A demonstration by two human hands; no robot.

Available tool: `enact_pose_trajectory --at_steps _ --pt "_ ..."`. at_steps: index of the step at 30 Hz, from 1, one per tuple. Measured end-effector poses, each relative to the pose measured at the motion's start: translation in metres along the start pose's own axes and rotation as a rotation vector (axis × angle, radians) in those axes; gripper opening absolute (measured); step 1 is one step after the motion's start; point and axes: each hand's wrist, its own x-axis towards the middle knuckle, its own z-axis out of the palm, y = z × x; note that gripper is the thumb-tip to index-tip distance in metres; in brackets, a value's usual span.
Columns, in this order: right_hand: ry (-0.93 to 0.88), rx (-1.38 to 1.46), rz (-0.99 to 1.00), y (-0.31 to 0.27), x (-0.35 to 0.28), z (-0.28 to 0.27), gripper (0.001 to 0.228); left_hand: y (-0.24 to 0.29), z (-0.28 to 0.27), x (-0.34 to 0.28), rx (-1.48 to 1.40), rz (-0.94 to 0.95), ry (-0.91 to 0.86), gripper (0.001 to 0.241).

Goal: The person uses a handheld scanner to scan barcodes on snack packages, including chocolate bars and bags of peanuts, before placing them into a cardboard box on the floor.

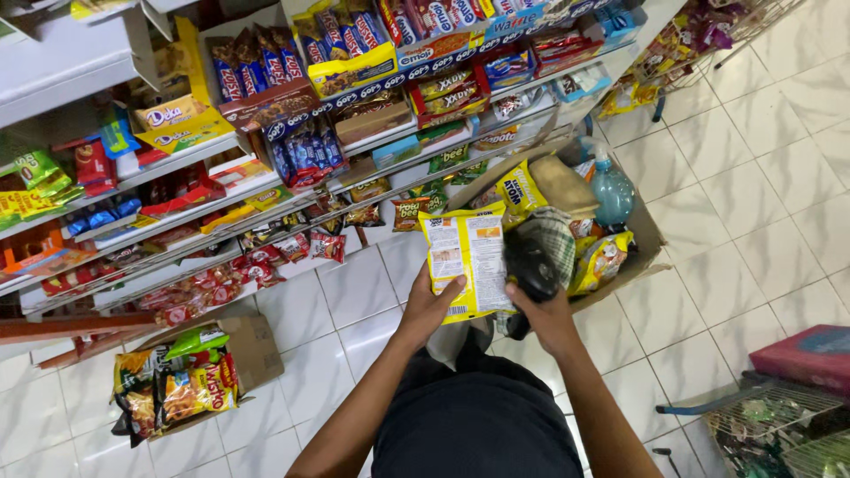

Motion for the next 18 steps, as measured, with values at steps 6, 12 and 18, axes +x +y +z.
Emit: enact_pose_trajectory --at_steps 6,12,18 --pt "0.067 0.12 0.04 -0.016 0.005 0.012 0.047 0.012 0.013 0.005 -0.077 -0.106 -0.081 0.068" --pt "0.062 0.203 0.056 -0.004 0.011 -0.004 0.041 0.012 0.021 0.007 -0.061 -0.132 -0.068 0.073" --pt "0.072 0.313 0.221 0.001 0.02 -0.005 0.047 0.007 0.019 0.01 -0.075 -0.107 -0.02 0.072"
